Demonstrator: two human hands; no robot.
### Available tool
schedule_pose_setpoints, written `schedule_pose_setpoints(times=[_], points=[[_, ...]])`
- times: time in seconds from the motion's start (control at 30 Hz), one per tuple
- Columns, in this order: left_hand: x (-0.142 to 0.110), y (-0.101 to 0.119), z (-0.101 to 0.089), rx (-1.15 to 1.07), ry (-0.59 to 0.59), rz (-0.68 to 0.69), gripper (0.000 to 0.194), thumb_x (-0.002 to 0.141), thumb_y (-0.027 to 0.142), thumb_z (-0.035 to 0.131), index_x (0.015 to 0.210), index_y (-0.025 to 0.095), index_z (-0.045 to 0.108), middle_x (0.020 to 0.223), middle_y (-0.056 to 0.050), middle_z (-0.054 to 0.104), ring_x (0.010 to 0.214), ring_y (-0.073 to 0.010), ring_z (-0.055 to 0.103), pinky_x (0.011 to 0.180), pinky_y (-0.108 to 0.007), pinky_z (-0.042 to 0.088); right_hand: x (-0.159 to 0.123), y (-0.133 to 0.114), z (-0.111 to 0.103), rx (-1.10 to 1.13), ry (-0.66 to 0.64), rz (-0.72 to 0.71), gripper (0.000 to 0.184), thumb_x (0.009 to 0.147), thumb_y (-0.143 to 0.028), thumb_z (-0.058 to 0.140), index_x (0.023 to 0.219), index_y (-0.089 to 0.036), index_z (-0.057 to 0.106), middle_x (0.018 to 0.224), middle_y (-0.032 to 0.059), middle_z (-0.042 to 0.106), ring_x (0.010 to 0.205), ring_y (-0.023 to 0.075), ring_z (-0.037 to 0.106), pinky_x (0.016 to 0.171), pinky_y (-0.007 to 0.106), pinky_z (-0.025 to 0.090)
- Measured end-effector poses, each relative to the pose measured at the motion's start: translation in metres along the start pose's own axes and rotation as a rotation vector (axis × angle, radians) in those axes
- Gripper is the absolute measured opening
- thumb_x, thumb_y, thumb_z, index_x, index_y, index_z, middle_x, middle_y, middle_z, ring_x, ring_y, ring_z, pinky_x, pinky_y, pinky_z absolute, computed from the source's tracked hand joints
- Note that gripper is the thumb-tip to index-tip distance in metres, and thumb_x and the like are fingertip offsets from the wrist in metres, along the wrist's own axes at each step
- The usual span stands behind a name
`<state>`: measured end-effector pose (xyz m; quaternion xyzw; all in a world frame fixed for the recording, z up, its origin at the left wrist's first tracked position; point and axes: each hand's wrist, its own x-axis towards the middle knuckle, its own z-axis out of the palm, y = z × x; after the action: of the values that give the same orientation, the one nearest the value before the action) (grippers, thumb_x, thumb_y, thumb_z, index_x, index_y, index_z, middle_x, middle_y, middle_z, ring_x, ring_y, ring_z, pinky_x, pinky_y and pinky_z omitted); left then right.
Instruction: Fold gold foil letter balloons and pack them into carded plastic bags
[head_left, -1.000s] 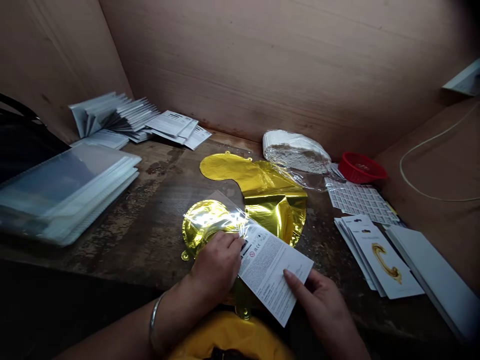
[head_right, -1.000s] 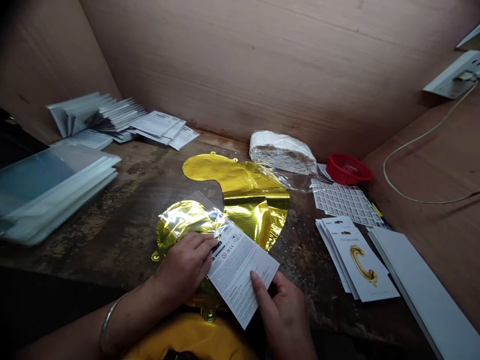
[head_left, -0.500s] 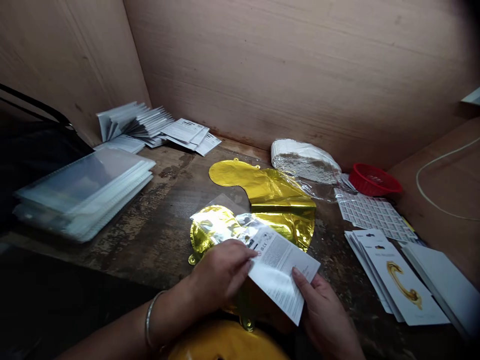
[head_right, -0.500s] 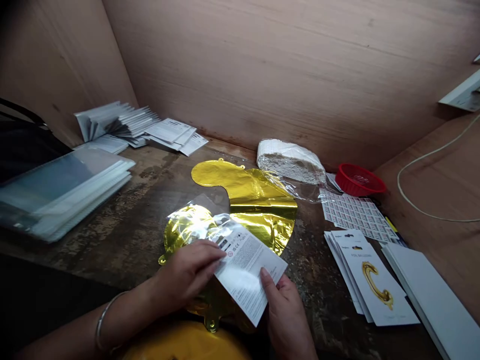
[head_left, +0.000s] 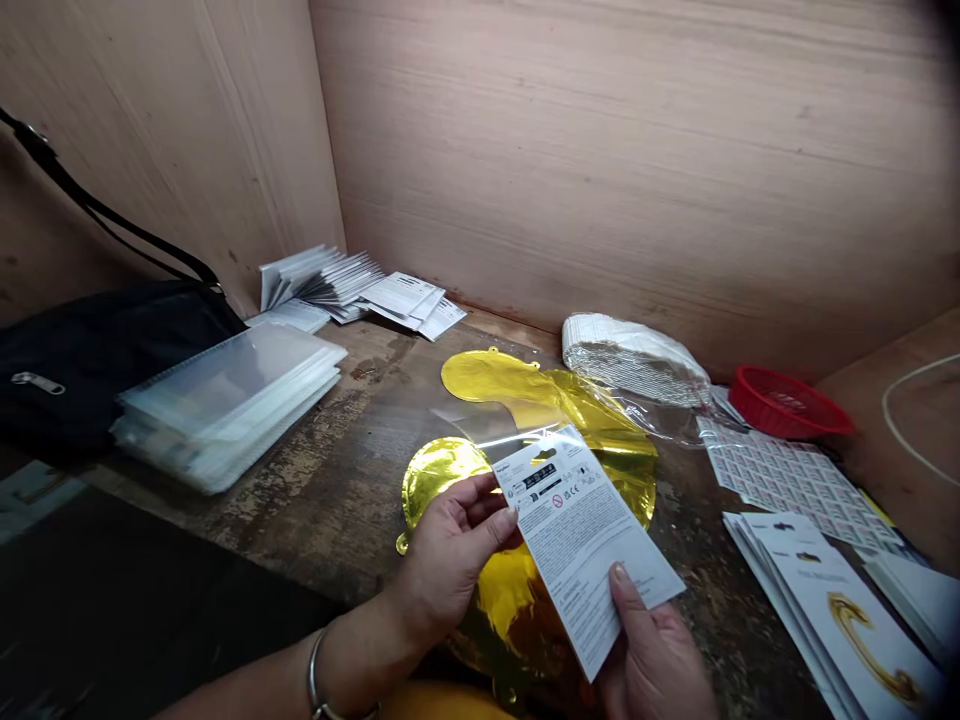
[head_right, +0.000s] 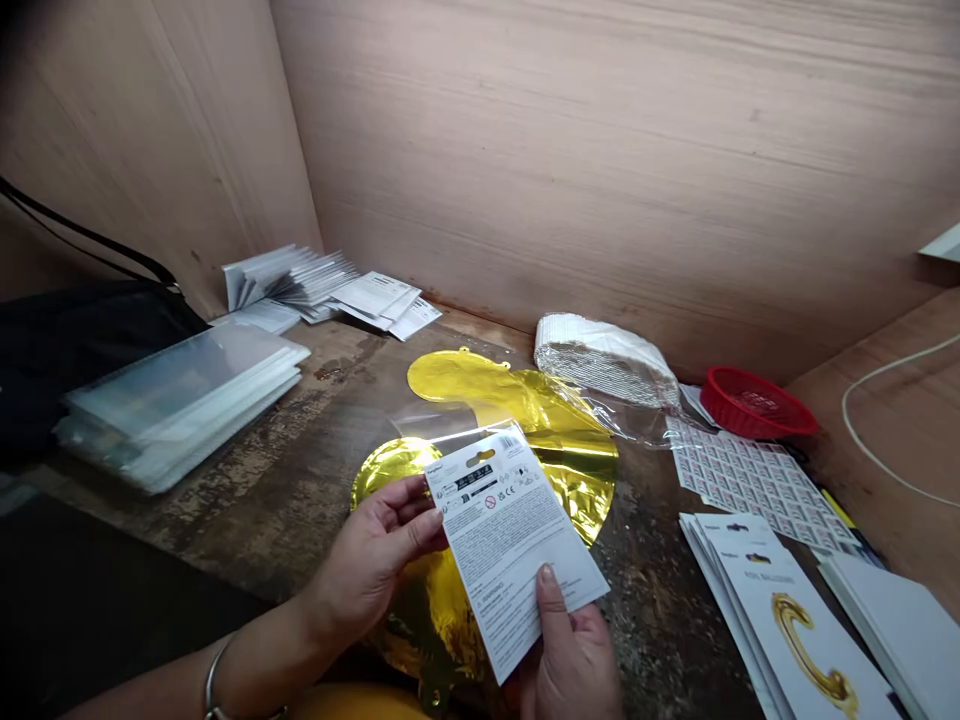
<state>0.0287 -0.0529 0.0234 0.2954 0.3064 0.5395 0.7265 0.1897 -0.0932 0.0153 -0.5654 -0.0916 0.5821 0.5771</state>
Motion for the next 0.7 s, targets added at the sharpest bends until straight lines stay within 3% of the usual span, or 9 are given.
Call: schedule_pose_setpoints(times=[0.23,0.4,0.53,0.6,0.7], points=[[0.0,-0.003,0.005,0.03,0.018,-0.012,0.039,0.077,0.029,0.076,0.113,0.015,0.065,0.106,-0.011,0.072,0.097,-0.0228,0.068,0.085,-0.031,0.055,0.0,0.006,0.003,0.03,0.013,-0.001,0.061,0.055,-0.044,0.089,0.104,-0.022,0.059,0.087,0.0049,0.076,0.083,0.0309,0.071,0.072,0.044,0.059],[0.009,-0.006,0.007,0.076,0.09,0.077,0.034,0.076,0.028,0.077,0.104,0.014,0.066,0.1,-0.009,0.074,0.095,-0.0235,0.069,0.085,-0.034,0.056,0.006,0.011,-0.007,-0.044,-0.044,-0.02,0.053,0.066,-0.047,0.083,0.107,-0.023,0.059,0.091,0.0043,0.075,0.074,0.025,0.071,0.061,0.036,0.057],[0.011,-0.009,0.008,0.151,0.056,0.117,0.028,0.078,0.026,0.074,0.103,0.015,0.066,0.106,-0.009,0.072,0.101,-0.0245,0.068,0.091,-0.035,0.054,0.011,0.013,-0.013,-0.12,-0.098,-0.02,0.041,0.069,-0.048,0.081,0.096,-0.022,0.064,0.057,-0.0043,0.066,0.037,0.0124,0.051,0.035,0.023,0.041],[0.009,-0.012,0.01,0.16,0.047,0.136,0.029,0.079,0.024,0.073,0.105,0.017,0.064,0.112,-0.007,0.07,0.106,-0.0244,0.066,0.094,-0.035,0.052,0.011,0.015,-0.012,-0.129,-0.105,-0.011,0.04,0.066,-0.049,0.082,0.087,-0.02,0.065,0.046,-0.0064,0.058,0.03,0.0088,0.042,0.03,0.02,0.034],[0.009,-0.016,0.014,0.124,0.053,0.187,0.041,0.078,0.019,0.074,0.115,0.022,0.057,0.122,-0.005,0.066,0.114,-0.0232,0.062,0.098,-0.036,0.05,0.009,0.019,-0.006,-0.112,-0.106,-0.039,0.043,0.065,-0.055,0.081,0.077,-0.017,0.065,0.04,-0.0054,0.053,0.028,0.0076,0.04,0.028,0.018,0.033]])
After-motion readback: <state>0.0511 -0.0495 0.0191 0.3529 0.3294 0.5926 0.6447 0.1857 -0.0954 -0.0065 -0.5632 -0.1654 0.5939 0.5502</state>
